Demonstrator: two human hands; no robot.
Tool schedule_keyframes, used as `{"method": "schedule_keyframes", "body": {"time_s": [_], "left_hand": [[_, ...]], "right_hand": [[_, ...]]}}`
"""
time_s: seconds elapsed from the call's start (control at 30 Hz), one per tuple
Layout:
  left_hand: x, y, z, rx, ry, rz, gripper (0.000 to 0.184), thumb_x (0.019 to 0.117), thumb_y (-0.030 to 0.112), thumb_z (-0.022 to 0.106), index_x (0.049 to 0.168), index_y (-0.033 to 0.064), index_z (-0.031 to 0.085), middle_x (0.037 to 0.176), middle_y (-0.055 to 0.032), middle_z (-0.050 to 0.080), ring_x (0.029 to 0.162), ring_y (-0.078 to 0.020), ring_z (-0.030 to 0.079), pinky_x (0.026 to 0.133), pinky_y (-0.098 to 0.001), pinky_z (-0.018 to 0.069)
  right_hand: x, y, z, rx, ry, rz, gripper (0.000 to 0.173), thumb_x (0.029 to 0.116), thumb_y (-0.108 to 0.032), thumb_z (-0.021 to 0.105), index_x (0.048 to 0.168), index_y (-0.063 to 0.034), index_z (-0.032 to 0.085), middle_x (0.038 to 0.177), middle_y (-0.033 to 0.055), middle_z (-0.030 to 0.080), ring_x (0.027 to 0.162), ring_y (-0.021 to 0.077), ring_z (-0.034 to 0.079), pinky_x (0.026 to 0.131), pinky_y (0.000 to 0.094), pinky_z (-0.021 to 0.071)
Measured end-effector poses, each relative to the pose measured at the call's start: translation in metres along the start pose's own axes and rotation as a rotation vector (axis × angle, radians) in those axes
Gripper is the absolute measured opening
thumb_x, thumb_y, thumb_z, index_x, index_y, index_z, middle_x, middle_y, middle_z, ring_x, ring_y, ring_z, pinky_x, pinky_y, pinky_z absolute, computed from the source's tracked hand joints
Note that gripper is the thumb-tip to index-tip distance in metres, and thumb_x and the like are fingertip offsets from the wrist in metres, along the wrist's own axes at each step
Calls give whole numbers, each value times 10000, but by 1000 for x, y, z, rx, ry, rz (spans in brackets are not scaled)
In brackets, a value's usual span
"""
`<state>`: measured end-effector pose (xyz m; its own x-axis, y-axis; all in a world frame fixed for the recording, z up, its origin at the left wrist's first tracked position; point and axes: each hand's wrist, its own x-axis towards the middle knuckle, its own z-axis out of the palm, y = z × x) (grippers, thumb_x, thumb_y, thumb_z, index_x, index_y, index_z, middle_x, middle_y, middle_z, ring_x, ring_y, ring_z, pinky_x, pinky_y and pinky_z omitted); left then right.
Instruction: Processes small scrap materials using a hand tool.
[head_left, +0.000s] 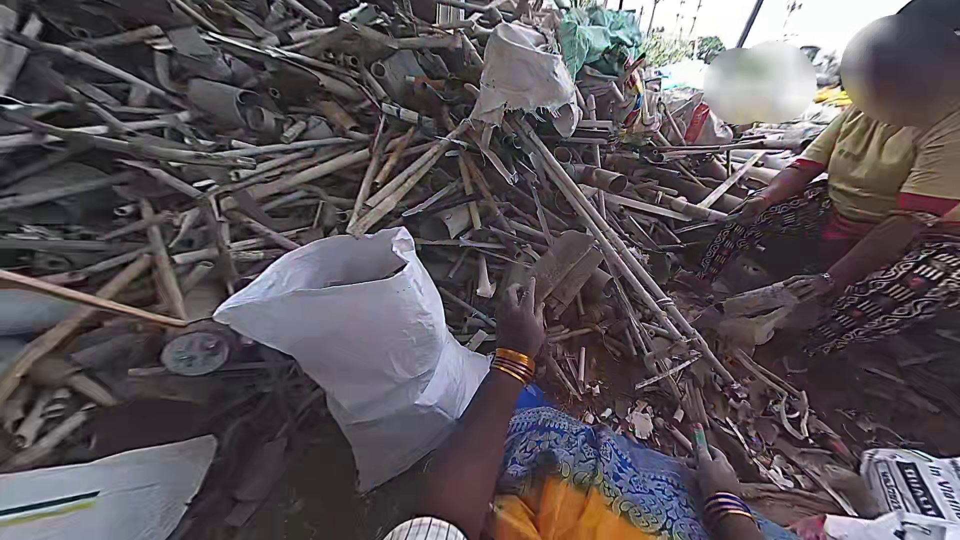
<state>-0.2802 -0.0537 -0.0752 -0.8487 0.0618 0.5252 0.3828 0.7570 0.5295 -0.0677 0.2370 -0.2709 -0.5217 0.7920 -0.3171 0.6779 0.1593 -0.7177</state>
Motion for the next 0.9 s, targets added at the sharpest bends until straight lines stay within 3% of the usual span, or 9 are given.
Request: {"method": "schedule_keyframes", "body": {"time_s": [0.07, 0.13, 0.23, 0.33, 0.4, 0.47, 0.57, 0.67, 0.9], "left_hand": [[29, -25, -55, 87, 306, 6, 457, 964, 108, 685, 1404, 8, 608, 1346, -323, 582, 1184, -494, 611, 990, -592, 491], [52, -49, -114, 276, 399, -100, 458, 999, 131, 619, 1444, 37, 575, 1381, -311, 566, 1212, -494, 594, 995, -608, 465], [71, -75, -189, 499, 230, -367, 397, 1040, 116, 511, 1417, 24, 593, 1406, -313, 547, 1311, -496, 522, 1072, -648, 376], [89, -117, -220, 698, -66, -520, 325, 1026, 127, 570, 1261, -89, 634, 1363, -350, 567, 1313, -528, 513, 1088, -700, 347], [100, -149, -225, 783, -283, -495, 465, 1002, 244, 669, 1373, -27, 601, 1454, -332, 506, 1363, -518, 472, 1109, -747, 289], [103, -149, -225, 757, -305, -401, 620, 1006, 362, 665, 1489, 9, 500, 1553, -334, 395, 1429, -533, 385, 1143, -771, 201], [87, -98, -202, 531, -170, -109, 614, 1037, 326, 618, 1517, -15, 445, 1559, -351, 368, 1459, -563, 304, 1149, -781, 122], [69, -67, -139, 366, -223, 146, 636, 1020, 417, 611, 1526, 62, 464, 1543, -309, 416, 1457, -522, 341, 1121, -805, 121], [-21, 43, 57, 237, -892, 97, 628, 1041, 453, 574, 1541, 89, 467, 1562, -206, 456, 1492, -393, 357, 1202, -707, 66]], "right_hand": [[0, 2, 1, -2, -2, -8, 421, 1124, -221, 409, 1389, 78, 543, 1174, 317, 681, 1084, 460, 669, 972, 597, 487], [-1, 3, 2, -14, -25, -20, 419, 1124, -230, 412, 1400, 59, 539, 1167, 312, 683, 1051, 454, 677, 945, 596, 500], [-3, 1, 3, -16, -43, -43, 412, 1123, -235, 419, 1398, 44, 548, 1129, 302, 689, 993, 440, 681, 907, 598, 507], [-2, -2, 3, -1, -47, -58, 406, 1123, -230, 421, 1397, 42, 546, 1094, 292, 697, 956, 430, 683, 881, 588, 512], [-7, -7, 2, -19, -59, -62, 406, 1124, -235, 419, 1397, 37, 548, 1105, 285, 695, 975, 422, 679, 898, 582, 503], [-8, -14, 1, -23, -67, -57, 411, 1124, -236, 417, 1406, 33, 546, 1150, 291, 683, 1023, 425, 673, 932, 580, 498], [-12, -19, -4, -14, -109, 4, 420, 1130, -240, 384, 1436, 12, 521, 1193, 268, 671, 1061, 382, 665, 963, 530, 493], [-9, -20, -6, 14, -126, 54, 427, 1132, -245, 362, 1453, -2, 504, 1209, 241, 664, 1060, 334, 662, 962, 481, 497], [5, -15, -9, -129, -260, 143, 448, 1119, -276, 408, 1441, 20, 506, 1301, 250, 628, 1167, 342, 634, 1023, 487, 472]]}}
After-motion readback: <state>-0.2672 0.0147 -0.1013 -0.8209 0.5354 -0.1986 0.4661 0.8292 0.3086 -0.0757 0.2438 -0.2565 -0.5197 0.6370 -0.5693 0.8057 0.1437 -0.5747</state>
